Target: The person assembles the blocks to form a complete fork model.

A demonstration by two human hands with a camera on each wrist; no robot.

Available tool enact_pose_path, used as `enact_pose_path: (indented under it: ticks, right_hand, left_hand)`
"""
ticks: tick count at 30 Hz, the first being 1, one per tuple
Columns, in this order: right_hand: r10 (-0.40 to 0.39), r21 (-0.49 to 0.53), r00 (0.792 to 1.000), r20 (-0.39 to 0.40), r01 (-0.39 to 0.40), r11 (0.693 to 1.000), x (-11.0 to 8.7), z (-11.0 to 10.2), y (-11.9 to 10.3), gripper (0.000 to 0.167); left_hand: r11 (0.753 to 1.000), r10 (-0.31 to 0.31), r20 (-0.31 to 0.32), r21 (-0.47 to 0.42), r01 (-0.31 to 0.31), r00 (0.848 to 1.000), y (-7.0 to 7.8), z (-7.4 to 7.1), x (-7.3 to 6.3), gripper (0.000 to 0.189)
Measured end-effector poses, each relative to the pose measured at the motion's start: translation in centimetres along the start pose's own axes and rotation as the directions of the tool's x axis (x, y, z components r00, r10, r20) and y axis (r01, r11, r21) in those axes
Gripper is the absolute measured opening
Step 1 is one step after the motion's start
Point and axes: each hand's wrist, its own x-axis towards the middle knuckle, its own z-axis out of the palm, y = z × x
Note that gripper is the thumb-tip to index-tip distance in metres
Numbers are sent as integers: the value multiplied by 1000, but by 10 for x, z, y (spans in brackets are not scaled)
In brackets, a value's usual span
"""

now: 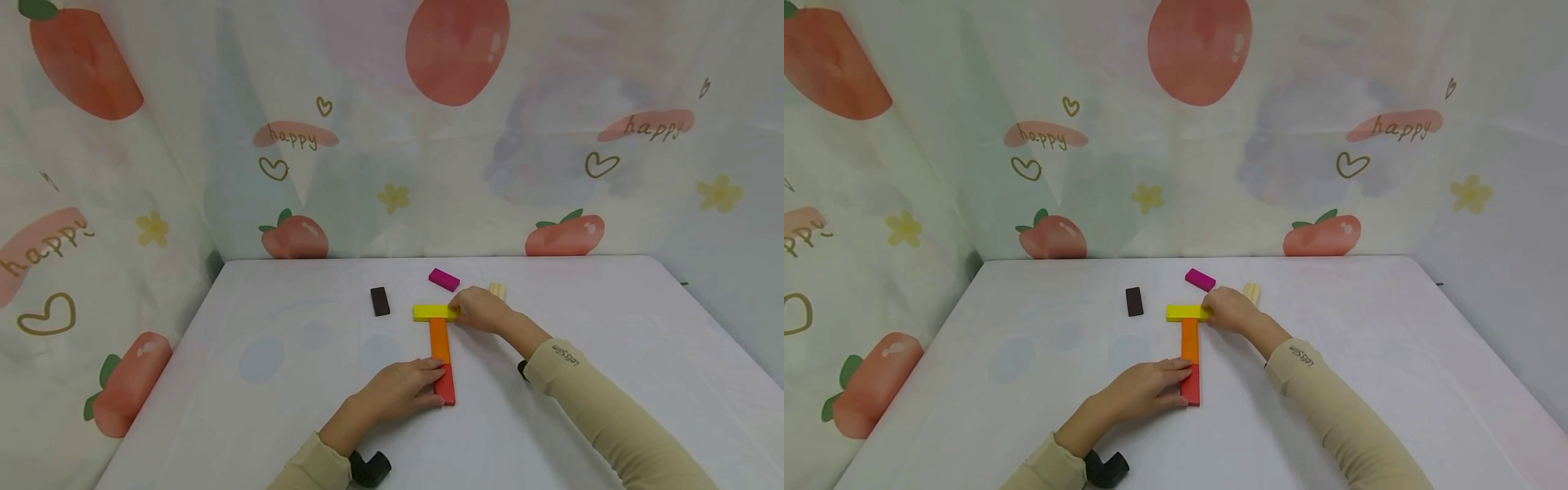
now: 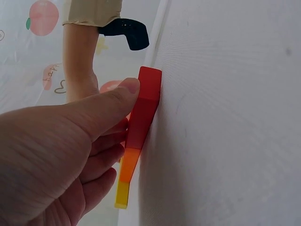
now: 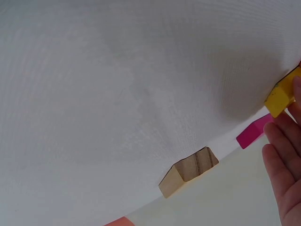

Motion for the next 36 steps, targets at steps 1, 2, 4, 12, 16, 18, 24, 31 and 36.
enact_pose_path:
  ticks: [1, 2, 4, 12, 16, 18, 24, 31, 36]
  right_hand:
    - [4, 0, 1000, 0, -4, 1000, 0, 0, 0, 26]
    - [4, -2, 1000, 1, -4, 1000, 0, 0, 0, 26]
    - [14, 0, 1000, 4, -14, 1000, 0, 0, 0, 27]
    - [29, 3, 1000, 9, -29, 1000, 1, 1, 0, 29]
    - [30, 6, 999, 9, -30, 1000, 0, 2, 0, 29]
    - [33, 9, 999, 7, -33, 999, 0, 2, 0, 29]
    - [30, 20, 999, -18, -30, 999, -5, 1, 0, 37]
    - [8, 31, 997, -78, -6, 1000, -11, -2, 6, 39]
    - [32, 44, 997, -77, -29, 999, -12, -4, 11, 39]
  left_hand:
    - [1000, 1, 0, 1, -1, 1000, 0, 0, 0, 54]
    - [1000, 1, 0, 2, -1, 1000, 0, 0, 0, 54]
    - [1000, 0, 2, 0, 0, 1000, -1, 0, 0, 54]
    - [1000, -7, 9, -12, 7, 1000, -3, 2, 1, 55]
    - [999, -16, 17, -33, 17, 1000, -3, 1, 1, 55]
    - [999, -23, 20, -42, 24, 1000, -4, 1, 1, 55]
    - [999, -33, 17, -39, 34, 999, -6, 1, 2, 55]
    - [999, -50, -24, -8, 50, 998, -15, 1, 8, 54]
    - [997, -72, -41, -9, 71, 997, -20, -2, 12, 55]
